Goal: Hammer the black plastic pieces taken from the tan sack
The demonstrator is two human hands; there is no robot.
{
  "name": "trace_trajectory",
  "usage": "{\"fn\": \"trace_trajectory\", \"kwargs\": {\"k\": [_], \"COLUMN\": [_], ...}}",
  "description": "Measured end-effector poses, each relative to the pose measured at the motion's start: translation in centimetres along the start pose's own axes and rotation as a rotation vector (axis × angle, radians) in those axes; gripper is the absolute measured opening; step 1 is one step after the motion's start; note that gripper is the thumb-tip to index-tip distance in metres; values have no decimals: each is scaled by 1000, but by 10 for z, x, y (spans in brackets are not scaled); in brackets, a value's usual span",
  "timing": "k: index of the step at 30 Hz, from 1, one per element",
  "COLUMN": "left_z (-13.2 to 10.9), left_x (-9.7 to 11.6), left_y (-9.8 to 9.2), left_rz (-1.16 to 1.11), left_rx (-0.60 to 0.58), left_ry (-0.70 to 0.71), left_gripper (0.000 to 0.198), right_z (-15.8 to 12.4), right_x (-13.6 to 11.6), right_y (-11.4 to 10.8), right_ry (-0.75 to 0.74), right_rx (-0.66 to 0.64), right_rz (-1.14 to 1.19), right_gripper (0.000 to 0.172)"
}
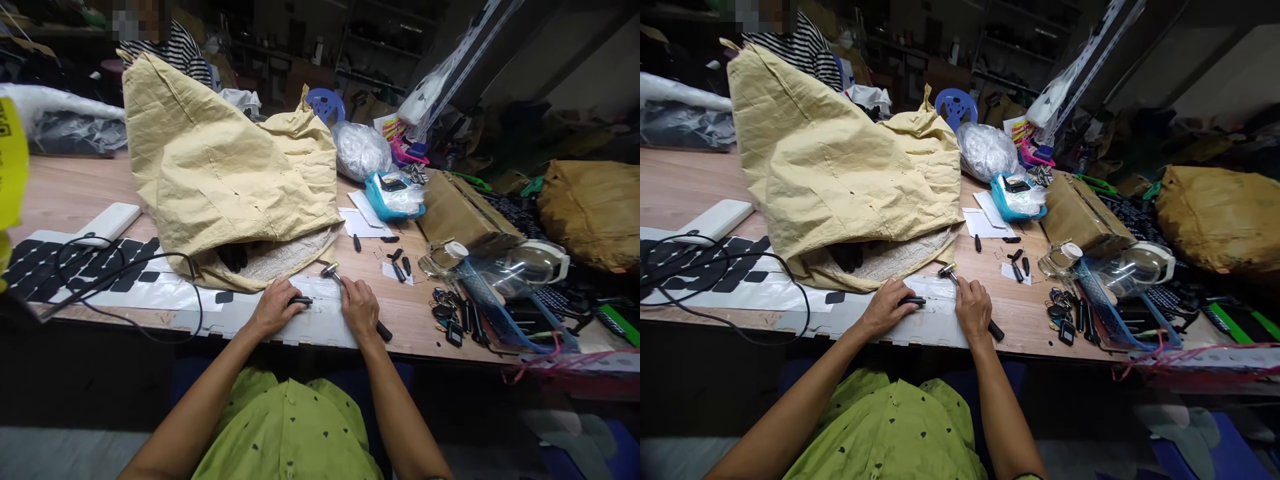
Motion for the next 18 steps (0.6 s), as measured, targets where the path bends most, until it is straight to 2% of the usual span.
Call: {"fn": "trace_trajectory", "kwargs": {"k": [3, 6, 10, 12, 14, 18], "left_z": [-3, -21, -70, -94, -108, -118], "left_x": [6, 20, 46, 46, 30, -28], "left_y": [-6, -4, 21, 40, 61, 103], "left_rz": [-26, 5, 59, 11, -32, 10], "left_rx": [26, 41, -23, -81, -173, -437], "left_ry": [50, 167, 520, 608, 516, 36], "left_gripper": [21, 29, 27, 26, 27, 32], "right_z": [-2, -3, -2, -3, -3, -3], "right_x": [-3, -4, -5, -5, -5, -6], "right_y": [0, -1, -1, 0, 0, 0], "right_ry": [-1, -10, -12, -6, -6, -9], "right_rx": [12, 18, 23, 29, 40, 51], "right_rz": [-11, -20, -26, -25, -25, -25], "right_gripper": [28, 27, 26, 26, 25, 25]}}
Point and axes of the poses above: each hand's wrist, its own z-axis towards the middle knuckle, its own y-axis out of the palm, x = y × z, the point moved 5 cm from there along z, towards the middle knuckle, and after that the axes turned 3 degrees about -z, right-handed, at the moved point
